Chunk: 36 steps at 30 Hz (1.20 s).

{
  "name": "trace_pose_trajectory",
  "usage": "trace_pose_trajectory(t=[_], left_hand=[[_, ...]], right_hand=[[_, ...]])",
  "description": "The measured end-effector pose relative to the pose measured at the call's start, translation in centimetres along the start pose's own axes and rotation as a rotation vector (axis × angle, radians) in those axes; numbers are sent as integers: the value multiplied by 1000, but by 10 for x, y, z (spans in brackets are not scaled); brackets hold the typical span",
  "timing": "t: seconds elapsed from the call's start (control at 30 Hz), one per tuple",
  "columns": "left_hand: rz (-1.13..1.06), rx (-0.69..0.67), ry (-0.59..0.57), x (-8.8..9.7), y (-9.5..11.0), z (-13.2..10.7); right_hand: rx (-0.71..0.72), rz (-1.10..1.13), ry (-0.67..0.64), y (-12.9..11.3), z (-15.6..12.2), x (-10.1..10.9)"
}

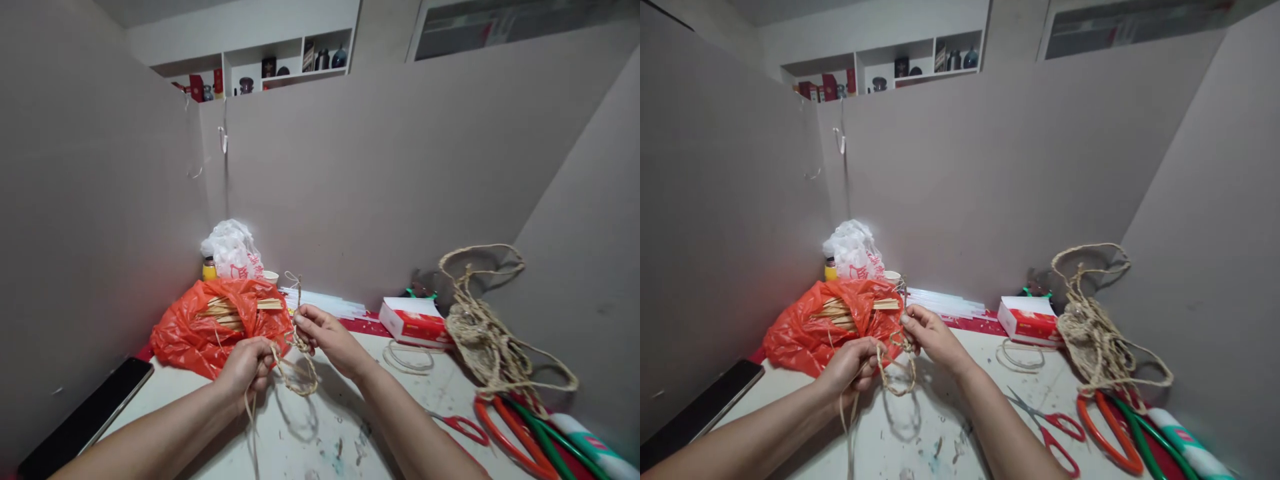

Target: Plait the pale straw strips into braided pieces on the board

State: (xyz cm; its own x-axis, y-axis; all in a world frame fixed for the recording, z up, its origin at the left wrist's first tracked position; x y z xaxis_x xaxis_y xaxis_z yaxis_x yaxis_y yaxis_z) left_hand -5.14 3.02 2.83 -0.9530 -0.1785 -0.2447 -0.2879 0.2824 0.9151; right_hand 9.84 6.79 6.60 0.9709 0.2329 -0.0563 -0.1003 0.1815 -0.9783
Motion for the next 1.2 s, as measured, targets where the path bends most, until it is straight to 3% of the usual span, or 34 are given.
trace_pose_trajectory(t=[0.2, 0.4, 0.57, 0.7, 0.83, 0.93, 1.07, 1.2], left_hand=[[-2, 68, -60, -2, -1, -5], [-18, 80, -61, 2, -8, 3], [-15, 169, -60, 3, -11, 4], [-63, 206, 16, 6, -4, 4], [-57, 188, -23, 4, -1, 3], [-19, 104, -88, 1, -2, 1], [16, 89, -175, -3, -3, -2], [-22, 70, -247, -4, 1, -5]], right_hand=[[-32, 61, 27, 14, 1, -9], [10, 194, 332, 21, 9, 8], [61, 326, 592, 17, 12, 27], [81, 442, 682, 9, 13, 45], [68, 371, 569, 3, 12, 43], [46, 285, 395, 2, 7, 22], [-19, 242, 124, 6, -3, -11], [-71, 251, -4, 11, -9, -24]])
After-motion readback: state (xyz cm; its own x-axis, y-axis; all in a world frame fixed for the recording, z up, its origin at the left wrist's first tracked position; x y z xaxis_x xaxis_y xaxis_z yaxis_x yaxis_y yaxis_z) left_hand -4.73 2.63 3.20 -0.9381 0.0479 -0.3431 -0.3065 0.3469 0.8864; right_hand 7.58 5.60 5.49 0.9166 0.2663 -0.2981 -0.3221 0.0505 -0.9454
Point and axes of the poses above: each hand's wrist, its own z-axis towards the middle knuckle, its own x-axis out of the back of the hand, y = z × x, the point moved 3 cm from there along z, towards the middle knuckle, and after that the axes turned 14 degrees about y, right-handed, at the moved point
